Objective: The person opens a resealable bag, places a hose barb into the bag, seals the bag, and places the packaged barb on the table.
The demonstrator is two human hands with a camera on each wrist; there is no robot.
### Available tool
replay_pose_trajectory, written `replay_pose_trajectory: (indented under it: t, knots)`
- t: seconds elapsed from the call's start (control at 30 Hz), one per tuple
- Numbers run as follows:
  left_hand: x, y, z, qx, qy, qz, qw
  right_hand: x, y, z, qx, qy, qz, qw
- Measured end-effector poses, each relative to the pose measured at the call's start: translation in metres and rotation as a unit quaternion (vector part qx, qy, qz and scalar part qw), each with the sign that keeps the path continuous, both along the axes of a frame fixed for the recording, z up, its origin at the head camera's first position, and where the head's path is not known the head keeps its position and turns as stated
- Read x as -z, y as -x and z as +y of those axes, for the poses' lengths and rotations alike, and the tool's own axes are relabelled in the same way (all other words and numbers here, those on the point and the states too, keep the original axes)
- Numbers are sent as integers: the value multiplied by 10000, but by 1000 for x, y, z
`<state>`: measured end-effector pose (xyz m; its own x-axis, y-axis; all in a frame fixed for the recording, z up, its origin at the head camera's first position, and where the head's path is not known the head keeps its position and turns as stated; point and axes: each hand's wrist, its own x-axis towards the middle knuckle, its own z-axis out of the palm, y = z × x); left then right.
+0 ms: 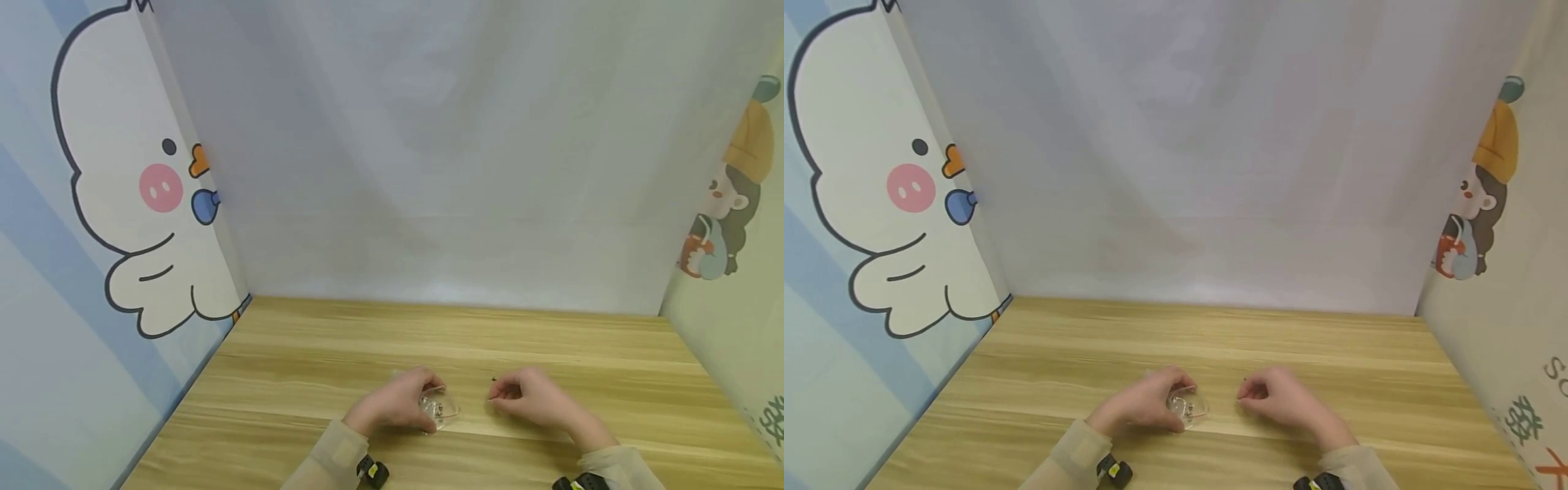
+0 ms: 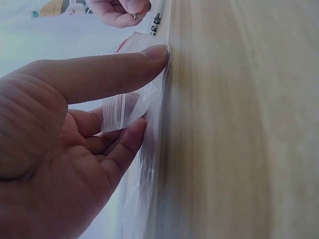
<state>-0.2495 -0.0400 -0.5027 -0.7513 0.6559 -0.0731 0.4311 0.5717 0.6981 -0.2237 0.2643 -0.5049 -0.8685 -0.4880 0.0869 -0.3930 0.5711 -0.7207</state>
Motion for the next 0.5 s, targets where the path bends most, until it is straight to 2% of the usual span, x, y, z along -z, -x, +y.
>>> replay_pose_trajectory:
  t: [0.27,0.5]
  knots:
    - [-3,-1,1,-25,28,-8,10000,0,2,-11,-47,-10,37,10000]
    - [1,1,0,5,23,18,10000,0,4,-21,-164,56,79,9998]
